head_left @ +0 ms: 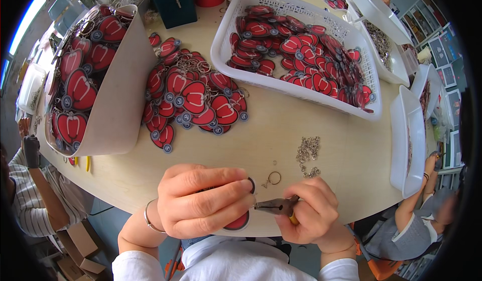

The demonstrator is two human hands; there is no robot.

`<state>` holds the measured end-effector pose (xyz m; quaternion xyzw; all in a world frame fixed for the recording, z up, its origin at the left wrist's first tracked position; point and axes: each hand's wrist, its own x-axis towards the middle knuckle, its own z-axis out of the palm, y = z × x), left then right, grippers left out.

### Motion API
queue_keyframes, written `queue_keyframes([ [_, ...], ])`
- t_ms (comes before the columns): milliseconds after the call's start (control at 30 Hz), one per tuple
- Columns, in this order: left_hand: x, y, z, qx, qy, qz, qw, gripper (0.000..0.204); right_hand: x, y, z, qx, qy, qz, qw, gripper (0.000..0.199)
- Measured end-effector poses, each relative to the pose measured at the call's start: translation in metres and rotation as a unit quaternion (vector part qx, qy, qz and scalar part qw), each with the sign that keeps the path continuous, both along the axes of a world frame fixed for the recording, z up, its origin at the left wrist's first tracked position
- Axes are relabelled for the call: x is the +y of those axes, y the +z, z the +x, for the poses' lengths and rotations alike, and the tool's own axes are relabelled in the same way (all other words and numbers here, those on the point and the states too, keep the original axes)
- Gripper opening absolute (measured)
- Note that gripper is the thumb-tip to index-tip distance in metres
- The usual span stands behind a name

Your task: The person uses pliers to attach split rings and lobster clasps to heart-shaped keychain blanks. They repeatedly open the rings, link the components, and close them to form finished keychains, placing completed units into a pile on the table.

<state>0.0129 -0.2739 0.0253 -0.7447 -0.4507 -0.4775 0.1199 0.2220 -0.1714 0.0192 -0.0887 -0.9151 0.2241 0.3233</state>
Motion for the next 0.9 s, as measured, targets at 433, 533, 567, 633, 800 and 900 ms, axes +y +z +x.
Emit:
queue_keyframes([
  [433,0.011,-0.003,-0.002,-0.214,-0.143,-0.096,0.962,0.016,0.018,-0.001,-0.007,0.015,0.043,-0.039,0.998,0.032],
  [533,0.014,-0.005,0.0,-0.25,-0.177,-0.11,0.946,0.015,0.019,-0.003,-0.006,0.019,0.042,-0.009,0.999,0.032],
  [567,0.014,-0.005,0.0,-0.258,-0.184,-0.116,0.941,0.015,0.019,-0.004,-0.005,0.019,0.041,-0.002,0.999,0.032],
  [633,0.014,-0.004,0.002,-0.281,-0.192,-0.13,0.931,0.015,0.02,-0.005,-0.005,0.019,0.038,0.012,0.999,0.032],
  [800,0.014,-0.002,0.004,-0.337,-0.213,-0.164,0.902,0.011,0.018,-0.003,-0.003,0.005,0.025,0.047,0.999,0.033],
  [900,0.013,-0.002,0.006,-0.352,-0.213,-0.168,0.896,0.01,0.017,-0.002,-0.002,-0.003,0.023,0.05,0.998,0.032],
])
